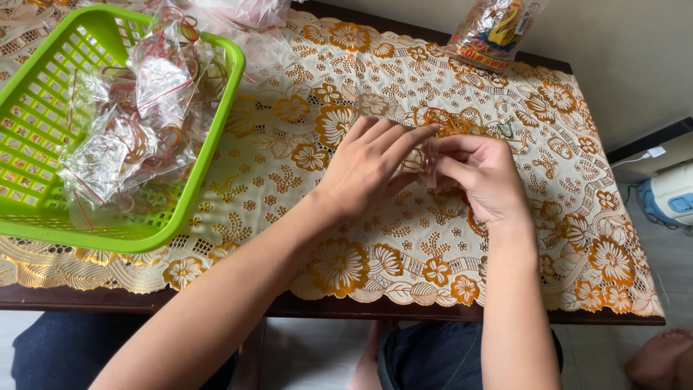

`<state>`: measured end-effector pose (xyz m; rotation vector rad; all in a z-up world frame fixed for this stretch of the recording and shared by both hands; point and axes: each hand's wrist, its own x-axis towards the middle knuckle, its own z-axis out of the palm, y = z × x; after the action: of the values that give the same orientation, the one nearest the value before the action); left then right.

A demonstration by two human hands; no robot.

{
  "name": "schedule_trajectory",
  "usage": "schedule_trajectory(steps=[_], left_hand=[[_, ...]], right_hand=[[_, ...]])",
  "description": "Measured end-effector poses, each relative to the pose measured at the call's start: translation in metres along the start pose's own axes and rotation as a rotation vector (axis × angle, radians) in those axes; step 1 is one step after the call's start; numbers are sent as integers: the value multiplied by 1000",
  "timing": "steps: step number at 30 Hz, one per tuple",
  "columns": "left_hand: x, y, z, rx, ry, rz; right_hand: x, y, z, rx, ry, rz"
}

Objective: A person is portioning rubber bands from a pile and a basket into small individual plastic bags.

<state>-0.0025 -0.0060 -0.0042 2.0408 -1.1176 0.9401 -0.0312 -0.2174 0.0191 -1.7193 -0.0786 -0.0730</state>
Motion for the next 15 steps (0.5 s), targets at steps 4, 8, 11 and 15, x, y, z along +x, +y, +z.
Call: schedule_trajectory(steps=[4, 8, 11, 15], left_hand=[[0, 0, 1, -32, -35, -53], [0, 2, 1, -78, -65, -11], [0, 3, 2, -116, -21, 48], [-1, 6, 3, -126, 13, 89]], right_hand=[[6, 15, -11, 5, 44, 2], [6, 19, -7, -43, 28, 4], [6, 22, -6, -68, 23, 20], [-5, -5, 12, -74, -8, 35]])
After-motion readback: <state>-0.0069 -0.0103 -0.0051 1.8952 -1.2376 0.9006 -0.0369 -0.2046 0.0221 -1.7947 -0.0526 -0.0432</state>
